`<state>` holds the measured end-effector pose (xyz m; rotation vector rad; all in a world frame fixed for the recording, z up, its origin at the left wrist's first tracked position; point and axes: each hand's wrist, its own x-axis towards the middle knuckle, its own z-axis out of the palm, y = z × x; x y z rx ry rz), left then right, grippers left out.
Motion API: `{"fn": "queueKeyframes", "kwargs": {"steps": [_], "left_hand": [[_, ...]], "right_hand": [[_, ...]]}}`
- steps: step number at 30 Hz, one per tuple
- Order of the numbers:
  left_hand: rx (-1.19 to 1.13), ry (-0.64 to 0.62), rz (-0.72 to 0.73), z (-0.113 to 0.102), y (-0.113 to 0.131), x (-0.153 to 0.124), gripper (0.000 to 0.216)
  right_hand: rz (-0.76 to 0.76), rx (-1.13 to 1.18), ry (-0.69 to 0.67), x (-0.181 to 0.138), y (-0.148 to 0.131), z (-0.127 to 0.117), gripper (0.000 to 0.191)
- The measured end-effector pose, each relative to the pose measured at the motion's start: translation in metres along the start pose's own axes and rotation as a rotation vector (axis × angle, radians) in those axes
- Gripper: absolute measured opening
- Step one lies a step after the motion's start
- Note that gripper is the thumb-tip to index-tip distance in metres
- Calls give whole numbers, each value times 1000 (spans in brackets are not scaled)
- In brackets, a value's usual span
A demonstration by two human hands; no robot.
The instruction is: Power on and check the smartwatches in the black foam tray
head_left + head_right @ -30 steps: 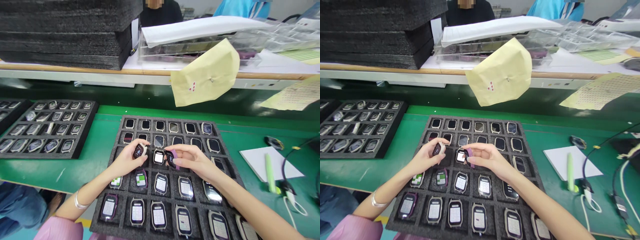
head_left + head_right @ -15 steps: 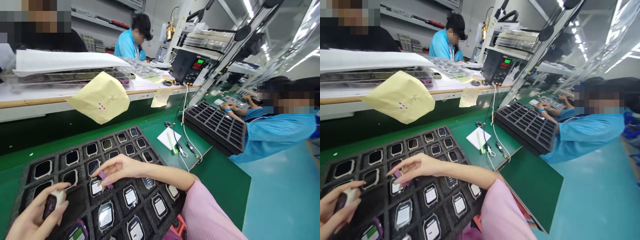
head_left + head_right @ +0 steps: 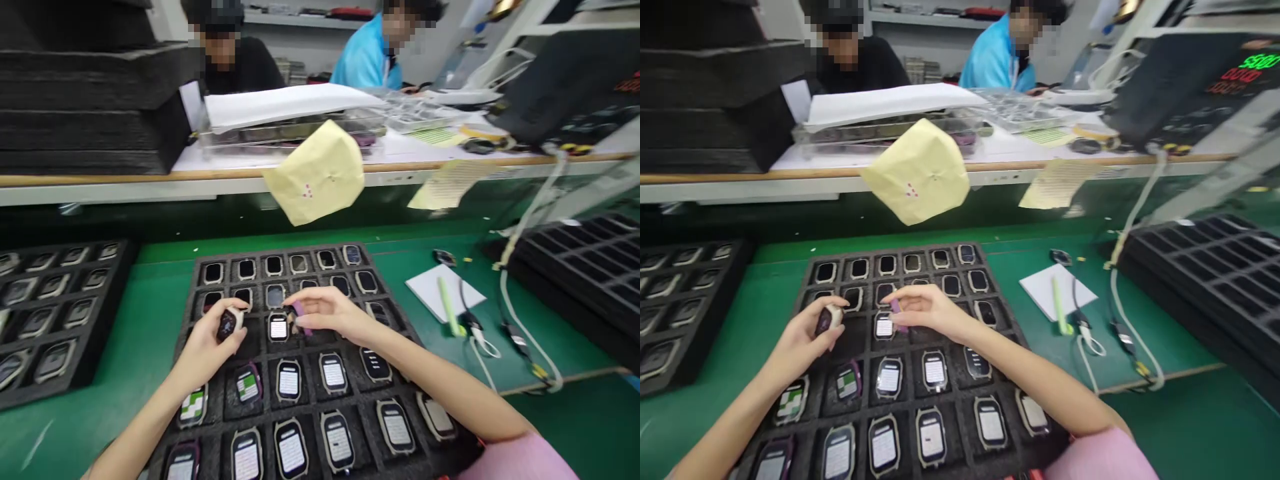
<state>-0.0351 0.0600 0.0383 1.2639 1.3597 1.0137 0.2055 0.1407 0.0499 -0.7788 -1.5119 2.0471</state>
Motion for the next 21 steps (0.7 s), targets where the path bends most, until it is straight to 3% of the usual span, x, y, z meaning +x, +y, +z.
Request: {"fn": "queueKeyframes", "kwargs": {"steps": [9, 13, 17, 21], "left_hand": [[-120, -23, 48, -7, 5, -3, 29], [-148, -77, -15, -5, 3, 0, 35], [-369, -210, -49, -3, 2, 4, 55], [-558, -239, -104, -1, 1, 5, 52]], "right_hand": [[16, -14, -14, -8, -19, 5, 31], [51, -13, 9, -5, -15, 4, 34], [128, 146, -3, 1, -6, 5, 39], [160, 257, -16, 2, -2, 9, 40]]}}
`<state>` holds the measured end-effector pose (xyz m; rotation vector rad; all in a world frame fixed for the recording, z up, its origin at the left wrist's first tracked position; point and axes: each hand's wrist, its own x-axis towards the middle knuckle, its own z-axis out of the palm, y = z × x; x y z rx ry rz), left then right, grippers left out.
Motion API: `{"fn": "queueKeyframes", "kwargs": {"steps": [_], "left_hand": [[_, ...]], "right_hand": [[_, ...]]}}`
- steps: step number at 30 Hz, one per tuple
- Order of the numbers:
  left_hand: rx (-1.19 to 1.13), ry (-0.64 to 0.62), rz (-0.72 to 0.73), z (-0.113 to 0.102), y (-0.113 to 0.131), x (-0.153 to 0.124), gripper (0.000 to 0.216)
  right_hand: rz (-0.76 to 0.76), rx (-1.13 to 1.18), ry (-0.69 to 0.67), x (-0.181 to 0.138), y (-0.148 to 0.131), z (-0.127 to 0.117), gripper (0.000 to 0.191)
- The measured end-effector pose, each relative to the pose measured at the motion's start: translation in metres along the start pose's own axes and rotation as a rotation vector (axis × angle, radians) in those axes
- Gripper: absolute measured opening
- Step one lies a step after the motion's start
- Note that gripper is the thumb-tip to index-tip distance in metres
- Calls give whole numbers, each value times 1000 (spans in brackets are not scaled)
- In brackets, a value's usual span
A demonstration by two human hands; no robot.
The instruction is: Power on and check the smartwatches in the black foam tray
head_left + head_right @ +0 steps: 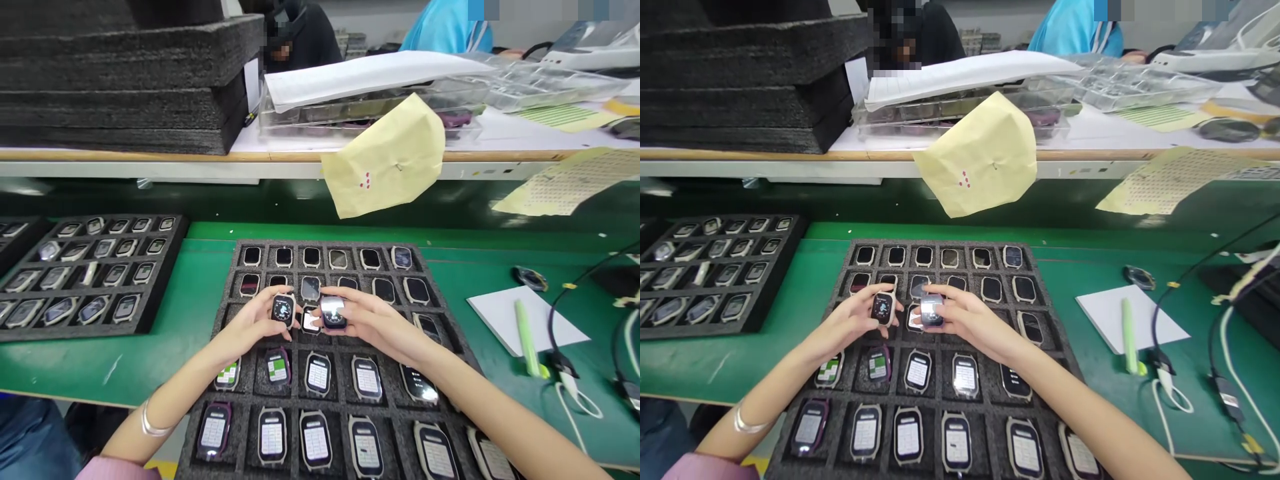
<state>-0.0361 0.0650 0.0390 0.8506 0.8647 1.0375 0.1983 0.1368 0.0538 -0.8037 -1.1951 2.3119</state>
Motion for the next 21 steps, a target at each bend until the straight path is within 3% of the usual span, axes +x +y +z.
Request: {"fn": "queueKeyframes", "kwargs": {"steps": [8, 21], "left_hand": [[24, 9, 15, 0, -6, 0, 45], [64, 7, 30, 1, -5, 0, 40]], "right_hand": [[-45, -113, 19, 4, 10, -1, 48], [-147, -380, 43, 2, 6, 2, 41]]}}
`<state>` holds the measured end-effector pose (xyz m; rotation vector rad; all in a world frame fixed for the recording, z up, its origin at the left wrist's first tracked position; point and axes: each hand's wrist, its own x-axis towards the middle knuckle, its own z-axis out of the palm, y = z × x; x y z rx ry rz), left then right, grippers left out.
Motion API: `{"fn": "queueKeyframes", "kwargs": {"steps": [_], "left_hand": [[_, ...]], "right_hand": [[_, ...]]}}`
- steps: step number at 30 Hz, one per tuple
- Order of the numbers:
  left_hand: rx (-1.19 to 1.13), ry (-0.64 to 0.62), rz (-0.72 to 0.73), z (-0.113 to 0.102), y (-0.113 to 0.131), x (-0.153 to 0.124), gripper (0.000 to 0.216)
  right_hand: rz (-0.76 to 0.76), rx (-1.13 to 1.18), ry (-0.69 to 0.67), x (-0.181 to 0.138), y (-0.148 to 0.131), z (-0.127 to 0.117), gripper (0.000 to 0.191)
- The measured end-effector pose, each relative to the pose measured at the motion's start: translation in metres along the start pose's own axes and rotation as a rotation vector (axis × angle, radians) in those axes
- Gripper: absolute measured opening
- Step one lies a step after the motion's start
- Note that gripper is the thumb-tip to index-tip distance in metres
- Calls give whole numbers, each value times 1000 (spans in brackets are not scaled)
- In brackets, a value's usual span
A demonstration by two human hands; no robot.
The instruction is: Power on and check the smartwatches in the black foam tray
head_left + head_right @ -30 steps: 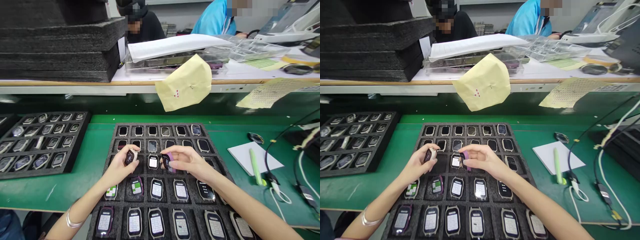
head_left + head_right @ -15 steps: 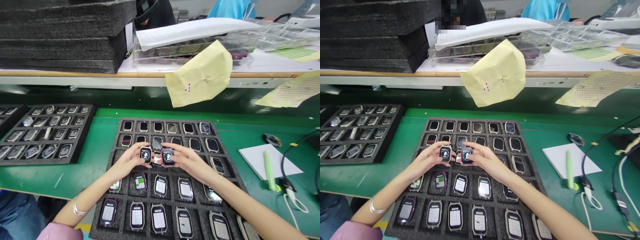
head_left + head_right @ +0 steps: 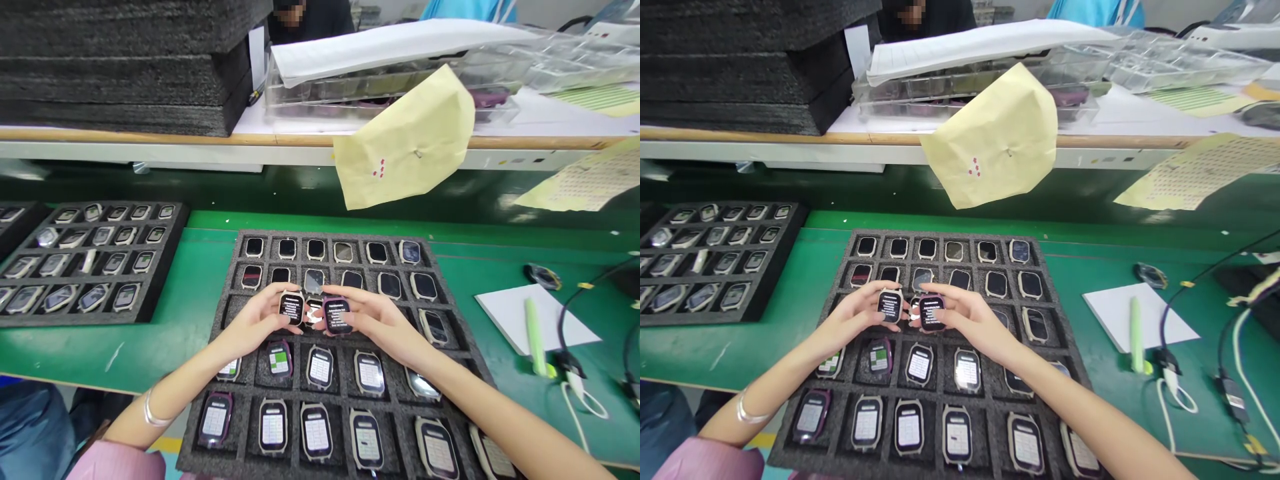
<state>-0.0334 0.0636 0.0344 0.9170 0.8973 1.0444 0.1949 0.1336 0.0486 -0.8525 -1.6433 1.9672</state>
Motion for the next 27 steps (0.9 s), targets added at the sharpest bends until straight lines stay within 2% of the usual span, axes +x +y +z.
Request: {"fn": "queueKeyframes", "kwargs": {"steps": [7, 12, 15, 17, 22, 27], "left_hand": [[22, -12, 8, 0, 0, 0, 37], [13, 20, 11, 0, 2, 0, 43], [1, 15, 19, -1, 3, 0, 42], [-7, 0, 25, -1, 4, -1, 40], [-23, 0, 22, -1, 8, -4, 32], [-33, 15, 13, 0, 8, -7, 28]], "right_hand": [[-11, 66, -30, -1, -3, 4, 39], [-3, 79, -137, -5, -2, 5, 68], [-6, 19, -167, -7, -7, 4, 67], [2, -133, -188, -8, -12, -1, 62], [-95, -822, -114, -13, -14, -25, 46], [-185, -1043, -123, -14, 4, -42, 43]]}}
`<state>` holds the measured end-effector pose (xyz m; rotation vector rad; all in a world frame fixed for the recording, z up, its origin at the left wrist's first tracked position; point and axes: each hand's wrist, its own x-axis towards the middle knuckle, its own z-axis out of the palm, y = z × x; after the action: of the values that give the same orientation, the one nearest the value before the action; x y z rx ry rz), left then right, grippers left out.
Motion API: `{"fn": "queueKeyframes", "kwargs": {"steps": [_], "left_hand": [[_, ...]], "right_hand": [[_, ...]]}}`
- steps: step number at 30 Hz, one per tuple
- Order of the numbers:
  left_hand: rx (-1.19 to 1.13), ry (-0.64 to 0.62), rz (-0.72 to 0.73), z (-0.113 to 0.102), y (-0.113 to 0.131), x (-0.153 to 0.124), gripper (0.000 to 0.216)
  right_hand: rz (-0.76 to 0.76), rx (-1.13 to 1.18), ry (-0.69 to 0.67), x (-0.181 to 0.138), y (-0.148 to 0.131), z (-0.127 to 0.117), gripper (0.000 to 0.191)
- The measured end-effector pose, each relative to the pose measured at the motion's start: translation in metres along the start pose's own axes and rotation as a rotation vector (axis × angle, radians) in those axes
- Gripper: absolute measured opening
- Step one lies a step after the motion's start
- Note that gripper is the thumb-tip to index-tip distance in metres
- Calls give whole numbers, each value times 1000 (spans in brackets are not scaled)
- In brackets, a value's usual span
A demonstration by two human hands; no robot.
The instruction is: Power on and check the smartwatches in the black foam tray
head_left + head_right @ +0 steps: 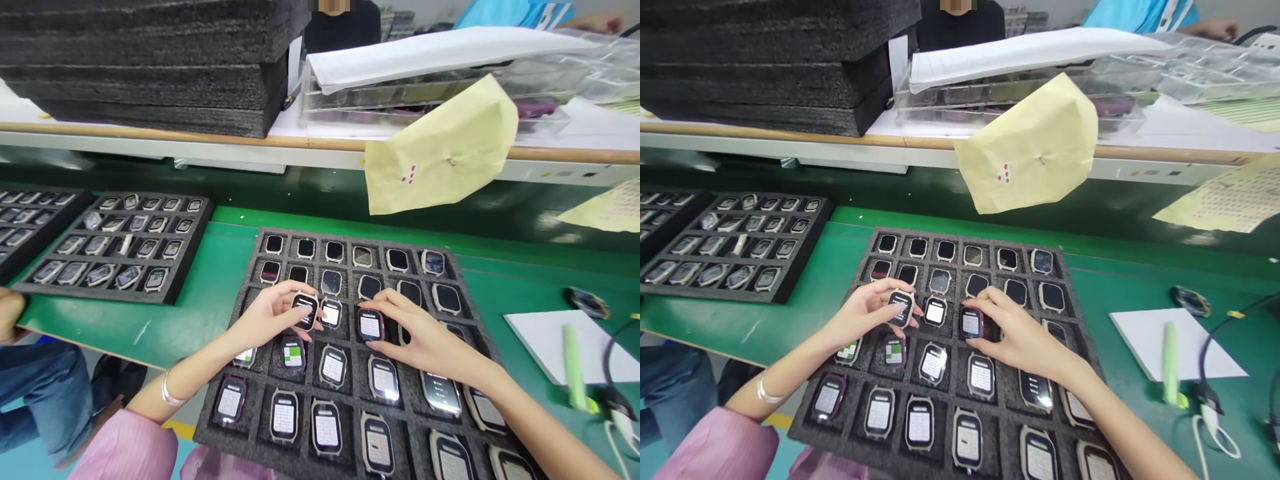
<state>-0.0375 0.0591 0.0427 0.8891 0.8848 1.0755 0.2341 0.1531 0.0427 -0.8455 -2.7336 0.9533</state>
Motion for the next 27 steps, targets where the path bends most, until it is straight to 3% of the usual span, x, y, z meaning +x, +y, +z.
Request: {"fn": "queueKeyframes", "kwargs": {"steps": [4, 7, 9, 13, 20, 23, 27], "left_hand": [[2, -6, 8, -1, 1, -2, 28], [-4, -20, 18, -3, 2, -5, 30], [-1, -25, 15, -4, 2, -8, 32], [27, -18, 4, -7, 2, -11, 38], [99, 66, -41, -11, -3, -10, 30], [173, 33, -28, -14, -4, -13, 45], [464, 92, 29, -28, -5, -23, 53]], "right_hand": [[-43, -114, -35, -5, 4, 0, 53], [-57, -199, 27, -16, 9, -10, 40], [-9, -306, 84, -27, 16, -15, 36], [134, -428, 126, -46, 29, -11, 54], [211, -279, 307, -53, 30, 11, 50], [284, -212, 384, -54, 31, 15, 52], [330, -92, 397, -55, 26, 15, 58]]}}
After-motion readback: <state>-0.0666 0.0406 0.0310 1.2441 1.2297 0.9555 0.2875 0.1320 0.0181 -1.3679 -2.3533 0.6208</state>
